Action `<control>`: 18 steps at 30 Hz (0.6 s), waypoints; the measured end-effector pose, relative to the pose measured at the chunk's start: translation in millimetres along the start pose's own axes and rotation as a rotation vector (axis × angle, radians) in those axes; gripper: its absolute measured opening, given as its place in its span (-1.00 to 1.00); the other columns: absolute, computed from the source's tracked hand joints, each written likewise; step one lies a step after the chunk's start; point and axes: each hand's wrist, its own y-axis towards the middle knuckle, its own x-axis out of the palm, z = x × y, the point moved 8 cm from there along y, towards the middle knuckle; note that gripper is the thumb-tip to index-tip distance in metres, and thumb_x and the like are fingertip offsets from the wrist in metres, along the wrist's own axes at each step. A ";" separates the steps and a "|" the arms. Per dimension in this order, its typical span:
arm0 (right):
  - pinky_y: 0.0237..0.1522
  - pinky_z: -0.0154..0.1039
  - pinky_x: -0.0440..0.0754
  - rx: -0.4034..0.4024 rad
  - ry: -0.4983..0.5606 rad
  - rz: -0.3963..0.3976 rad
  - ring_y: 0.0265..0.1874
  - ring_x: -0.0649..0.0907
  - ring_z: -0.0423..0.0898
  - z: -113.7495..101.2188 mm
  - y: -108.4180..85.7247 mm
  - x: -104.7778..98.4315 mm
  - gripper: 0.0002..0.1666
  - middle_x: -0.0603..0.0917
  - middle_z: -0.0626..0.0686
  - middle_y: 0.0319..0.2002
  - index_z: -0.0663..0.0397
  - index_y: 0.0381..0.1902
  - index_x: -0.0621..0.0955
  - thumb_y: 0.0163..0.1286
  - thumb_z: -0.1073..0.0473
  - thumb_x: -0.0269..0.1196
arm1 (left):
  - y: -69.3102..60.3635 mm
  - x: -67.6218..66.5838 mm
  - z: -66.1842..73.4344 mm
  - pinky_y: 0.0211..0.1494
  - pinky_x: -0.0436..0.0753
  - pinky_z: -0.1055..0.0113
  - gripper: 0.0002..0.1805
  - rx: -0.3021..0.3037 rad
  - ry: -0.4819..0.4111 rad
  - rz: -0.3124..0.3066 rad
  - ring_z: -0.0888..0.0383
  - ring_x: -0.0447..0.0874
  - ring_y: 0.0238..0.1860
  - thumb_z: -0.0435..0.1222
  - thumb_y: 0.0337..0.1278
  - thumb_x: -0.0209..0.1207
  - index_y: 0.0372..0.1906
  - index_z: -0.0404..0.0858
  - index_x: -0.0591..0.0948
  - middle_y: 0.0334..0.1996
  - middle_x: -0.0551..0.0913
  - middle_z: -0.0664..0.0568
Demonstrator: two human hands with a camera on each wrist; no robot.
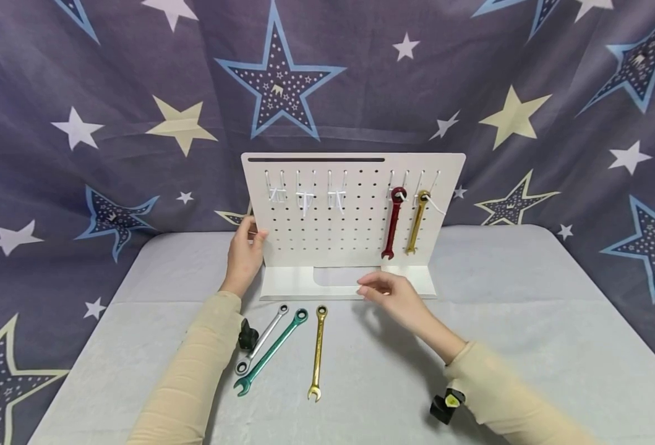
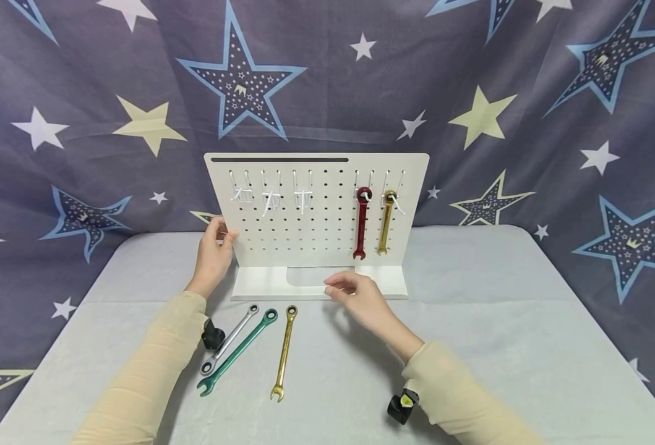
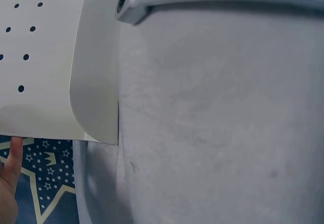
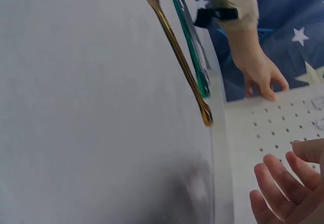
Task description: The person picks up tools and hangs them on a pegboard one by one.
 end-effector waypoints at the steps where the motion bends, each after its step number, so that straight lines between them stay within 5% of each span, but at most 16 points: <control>1: -0.27 -0.23 0.63 -0.002 -0.002 -0.015 -0.27 0.71 0.10 0.2 -1.1 4.3 -0.71 0.73 0.18 -0.28 0.33 -0.03 0.65 0.36 0.25 0.31 | 0.1 0.0 0.2 0.04 0.51 -0.02 -0.79 0.003 0.000 0.001 -0.13 0.53 -0.01 -0.31 0.37 0.15 0.00 -0.28 0.46 -0.08 0.57 -0.19; 12: -0.30 -0.30 0.62 0.009 -0.022 -0.150 -0.37 0.67 -0.11 10.5 -12.1 54.9 -0.81 0.73 0.04 -0.32 0.23 -0.12 0.68 0.35 0.26 0.31 | 0.4 -0.4 0.4 0.07 0.50 -0.02 -0.78 -0.007 -0.006 0.000 -0.12 0.53 0.00 -0.30 0.37 0.15 0.00 -0.28 0.46 -0.07 0.57 -0.19; 18: -0.50 -0.32 0.60 0.033 -0.031 -0.226 -0.52 0.63 -0.12 9.6 -18.5 76.7 -0.85 0.69 -0.03 -0.41 0.21 -0.17 0.67 0.33 0.26 0.33 | -0.5 0.2 0.2 0.09 0.49 -0.01 -0.78 -0.019 -0.019 -0.007 -0.12 0.52 0.01 -0.32 0.38 0.14 0.02 -0.28 0.46 -0.07 0.56 -0.19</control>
